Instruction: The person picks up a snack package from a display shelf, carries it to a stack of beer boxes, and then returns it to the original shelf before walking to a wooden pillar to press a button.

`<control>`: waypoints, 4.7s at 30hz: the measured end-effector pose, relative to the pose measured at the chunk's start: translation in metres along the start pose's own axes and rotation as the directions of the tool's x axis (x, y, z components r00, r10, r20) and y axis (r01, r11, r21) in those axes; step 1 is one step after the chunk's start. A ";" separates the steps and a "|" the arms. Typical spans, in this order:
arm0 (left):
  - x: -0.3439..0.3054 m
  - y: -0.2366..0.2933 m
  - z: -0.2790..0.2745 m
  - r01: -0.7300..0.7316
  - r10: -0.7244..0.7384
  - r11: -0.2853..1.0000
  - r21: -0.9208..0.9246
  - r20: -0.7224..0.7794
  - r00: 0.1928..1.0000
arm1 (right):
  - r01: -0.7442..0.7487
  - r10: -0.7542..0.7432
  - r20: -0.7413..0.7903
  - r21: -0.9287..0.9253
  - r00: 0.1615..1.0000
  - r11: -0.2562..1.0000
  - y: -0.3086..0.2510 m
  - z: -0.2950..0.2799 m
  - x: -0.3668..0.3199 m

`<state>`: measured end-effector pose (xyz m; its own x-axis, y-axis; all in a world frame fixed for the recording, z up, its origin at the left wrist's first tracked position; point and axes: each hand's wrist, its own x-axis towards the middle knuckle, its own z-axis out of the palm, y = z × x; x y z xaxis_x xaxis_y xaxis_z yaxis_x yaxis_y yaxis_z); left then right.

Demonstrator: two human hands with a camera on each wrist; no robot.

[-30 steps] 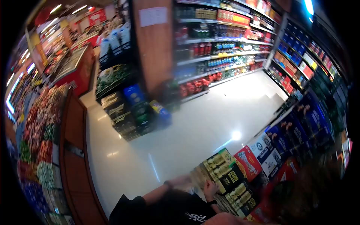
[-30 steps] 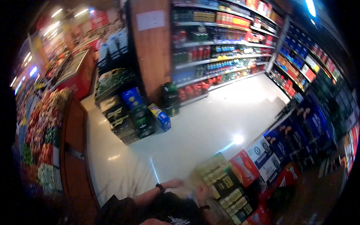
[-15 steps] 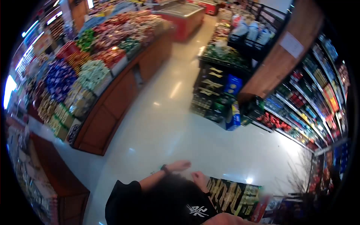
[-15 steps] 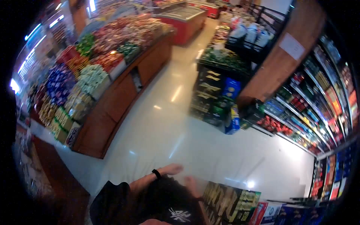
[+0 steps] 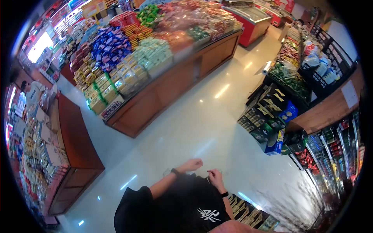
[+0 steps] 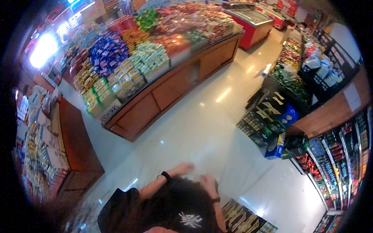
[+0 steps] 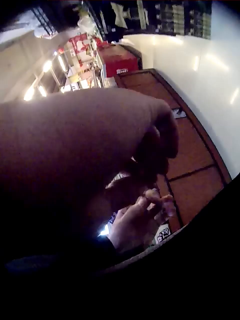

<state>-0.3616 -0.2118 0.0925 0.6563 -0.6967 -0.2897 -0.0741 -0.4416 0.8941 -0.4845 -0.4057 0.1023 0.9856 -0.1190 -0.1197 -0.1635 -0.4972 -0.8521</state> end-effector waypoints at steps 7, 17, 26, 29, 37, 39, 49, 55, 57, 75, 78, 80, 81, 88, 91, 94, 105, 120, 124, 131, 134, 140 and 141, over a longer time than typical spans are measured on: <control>-0.028 -0.015 -0.048 0.140 -0.154 0.983 -0.122 -0.115 0.981 | 0.130 -0.117 0.159 -0.074 0.980 0.989 -0.004 0.031 0.043; -0.047 -0.114 -0.141 0.122 -0.228 0.961 -0.250 -0.456 0.860 | 0.255 -0.215 0.387 -0.054 0.897 0.965 -0.017 0.095 0.180; -0.062 -0.072 -0.294 0.287 -0.383 0.923 -0.256 -0.666 0.640 | 0.398 -0.364 0.399 -0.002 0.841 0.917 -0.097 0.197 0.346; -0.055 -0.125 -0.299 0.116 -0.365 0.923 -0.367 -0.740 0.566 | 0.501 -0.419 0.497 -0.038 0.760 0.865 -0.108 0.252 0.389; -0.084 -0.169 -0.336 0.194 -0.378 0.926 -0.325 -0.803 0.461 | 0.540 -0.466 0.624 0.082 0.628 0.838 -0.166 0.340 0.429; -0.093 -0.167 -0.360 0.217 -0.446 0.895 -0.389 -0.799 0.403 | 0.508 -0.445 0.661 0.111 0.604 0.854 -0.187 0.354 0.426; -0.172 -0.214 -0.521 -0.147 -0.444 0.896 -0.420 -0.866 -0.229 | 0.501 -0.448 0.675 0.132 0.586 0.855 -0.317 0.471 0.438; -0.235 -0.240 -0.590 -0.181 -0.511 0.859 -0.480 -0.770 -0.383 | 0.513 -0.605 0.522 0.329 0.601 0.793 -0.426 0.551 0.448; -0.244 -0.287 -0.597 -0.031 -0.380 0.915 -0.402 -0.832 -0.405 | 0.529 -0.629 0.456 0.341 0.630 0.777 -0.467 0.569 0.447; -0.281 -0.311 -0.640 0.018 -0.457 0.889 -0.457 -0.889 0.018 | 0.583 -0.590 0.314 0.127 0.744 0.803 -0.472 0.628 0.453; -0.278 -0.312 -0.633 -0.020 -0.354 0.935 -0.354 -0.933 -0.062 | 0.525 -0.549 0.301 0.164 0.779 0.835 -0.469 0.628 0.450; -0.276 -0.302 -0.634 -0.111 -0.358 0.931 -0.347 -0.928 -0.100 | 0.420 -0.481 0.346 0.241 0.805 0.875 -0.467 0.622 0.447; -0.277 -0.279 -0.636 -0.179 -0.396 0.909 -0.375 -0.913 -0.096 | 0.335 -0.431 0.388 0.293 0.815 0.896 -0.466 0.618 0.446; -0.260 -0.235 -0.623 0.194 -0.313 0.936 -0.294 -0.947 0.074 | 0.044 -0.353 0.413 0.596 0.840 0.802 -0.469 0.548 0.429; -0.225 -0.232 -0.597 -0.093 -0.262 0.957 -0.273 -0.958 0.118 | 0.030 -0.272 0.404 0.513 0.873 0.858 -0.425 0.507 0.423; -0.195 -0.197 -0.584 -0.022 -0.230 0.969 -0.245 -0.935 0.271 | 0.022 -0.216 0.295 0.544 0.931 0.839 -0.399 0.457 0.416; -0.065 -0.111 -0.510 -0.046 -0.039 0.993 -0.105 -0.687 0.726 | -0.136 0.172 0.015 0.681 0.985 0.720 -0.288 0.301 0.361; 0.106 0.049 -0.330 -0.261 0.263 0.964 0.040 -0.041 0.964 | 0.128 0.454 -0.609 0.677 0.650 0.724 -0.163 0.123 0.227; 0.102 0.076 -0.292 -0.257 0.257 0.965 0.057 0.009 0.966 | 0.160 0.511 -0.679 0.670 0.527 0.725 -0.150 0.119 0.200; 0.123 0.066 -0.230 -0.271 0.241 0.962 0.043 0.342 0.908 | 0.244 0.616 -0.740 0.672 0.271 0.699 -0.122 0.120 0.147; 0.128 0.087 -0.200 -0.255 0.210 0.966 0.039 0.453 0.866 | 0.216 0.662 -0.738 0.673 0.133 0.707 -0.126 0.114 0.124; 0.158 0.098 -0.122 -0.333 0.268 0.943 0.002 0.589 0.762 | 0.178 0.650 -0.755 0.630 -0.088 0.756 -0.061 0.125 0.092; 0.163 0.105 -0.110 -0.389 0.295 0.921 0.021 0.615 0.732 | 0.138 0.637 -0.764 0.624 -0.103 0.769 -0.059 0.117 0.084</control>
<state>-0.1801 -0.3092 0.1769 -0.0034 -0.9873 -0.1585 -0.3395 -0.1480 0.9289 -0.3874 -0.2855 0.0833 -0.2378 -0.9609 -0.1418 0.0367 0.1370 -0.9899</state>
